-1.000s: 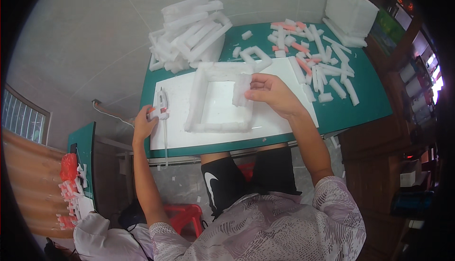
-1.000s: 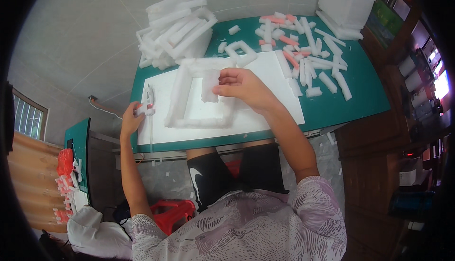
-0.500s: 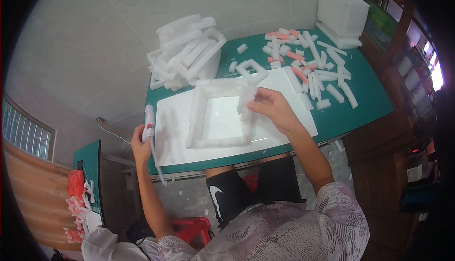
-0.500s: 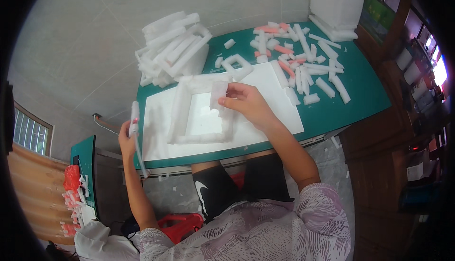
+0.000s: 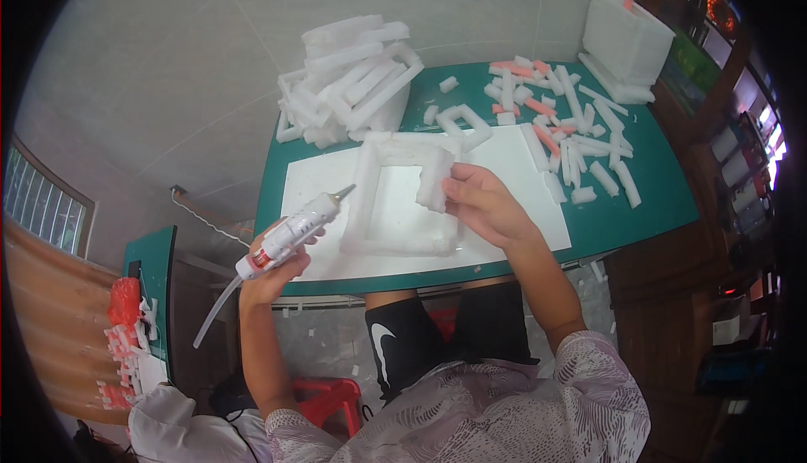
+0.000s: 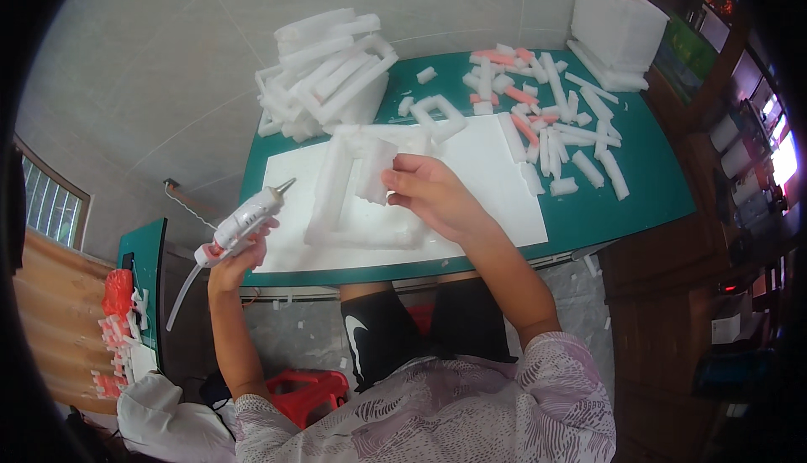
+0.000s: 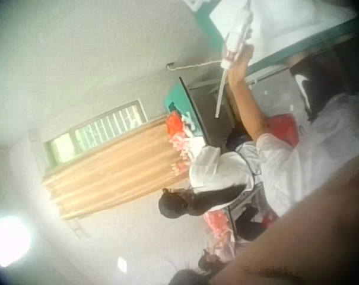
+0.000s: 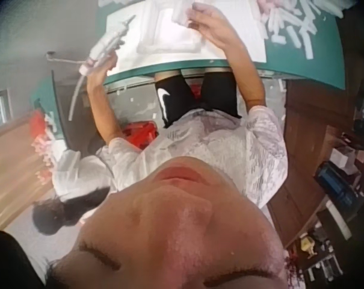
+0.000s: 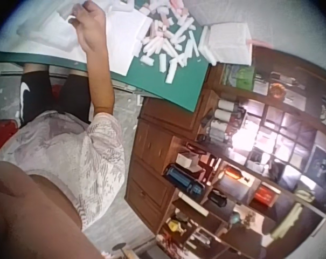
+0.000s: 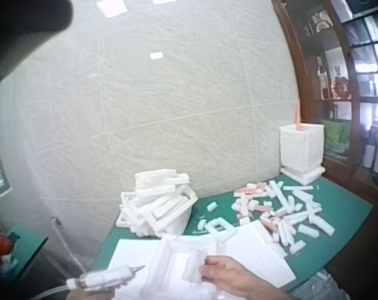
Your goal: Applying hot glue to foam strips and assembling them into a rectangular frame for packaging.
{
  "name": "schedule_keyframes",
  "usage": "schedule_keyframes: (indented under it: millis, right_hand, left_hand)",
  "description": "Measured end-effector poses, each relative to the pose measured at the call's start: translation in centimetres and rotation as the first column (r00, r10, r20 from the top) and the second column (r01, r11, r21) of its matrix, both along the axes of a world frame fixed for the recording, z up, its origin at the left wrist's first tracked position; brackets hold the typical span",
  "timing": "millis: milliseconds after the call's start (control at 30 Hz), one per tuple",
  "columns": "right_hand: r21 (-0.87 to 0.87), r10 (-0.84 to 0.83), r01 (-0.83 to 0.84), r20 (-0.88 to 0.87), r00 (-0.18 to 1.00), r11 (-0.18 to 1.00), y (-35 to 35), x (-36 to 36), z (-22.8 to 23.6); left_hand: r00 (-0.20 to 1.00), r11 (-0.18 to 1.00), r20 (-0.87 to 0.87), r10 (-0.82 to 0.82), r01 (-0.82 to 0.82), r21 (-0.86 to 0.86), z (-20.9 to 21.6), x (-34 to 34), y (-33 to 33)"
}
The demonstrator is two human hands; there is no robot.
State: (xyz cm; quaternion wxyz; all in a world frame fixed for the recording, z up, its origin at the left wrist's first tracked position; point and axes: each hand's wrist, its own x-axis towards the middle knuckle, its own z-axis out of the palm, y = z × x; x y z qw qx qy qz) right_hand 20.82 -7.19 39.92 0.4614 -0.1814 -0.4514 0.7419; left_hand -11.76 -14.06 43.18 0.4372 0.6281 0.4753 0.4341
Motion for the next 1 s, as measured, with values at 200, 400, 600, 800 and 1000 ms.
schedule_keyframes:
  millis: [200,400,600,800,1000]
  right_hand:
    - [-0.082,0.119,-0.127,-0.095,0.988,0.988,-0.5,-1.2,-0.9]
    - [-0.114,0.002,-0.016,-0.126,0.992,0.993,-1.2,-2.4,-0.4]
    - [-0.141,-0.042,0.021,-0.147,0.988,0.990,-1.2,-2.5,-0.1]
    - [-0.168,-0.123,0.104,-0.108,0.986,0.980,-1.1,-2.2,0.2]
    - [-0.068,-0.224,0.221,-0.042,0.974,0.973,-0.9,-1.9,0.0]
  left_hand:
    - [0.995,0.991,0.015,-0.102,0.103,-0.085,0.5,1.3,-0.7]
    - [0.991,0.991,-0.023,-0.133,0.133,-0.006,-0.3,1.3,-0.9]
    - [0.993,0.987,0.073,-0.092,0.101,-0.123,-0.5,1.4,-1.4]
    - [0.993,0.986,0.053,-0.101,0.107,-0.131,-1.2,1.6,-1.2]
    - [0.995,0.989,-0.011,-0.098,0.096,-0.109,-1.4,1.4,-1.5]
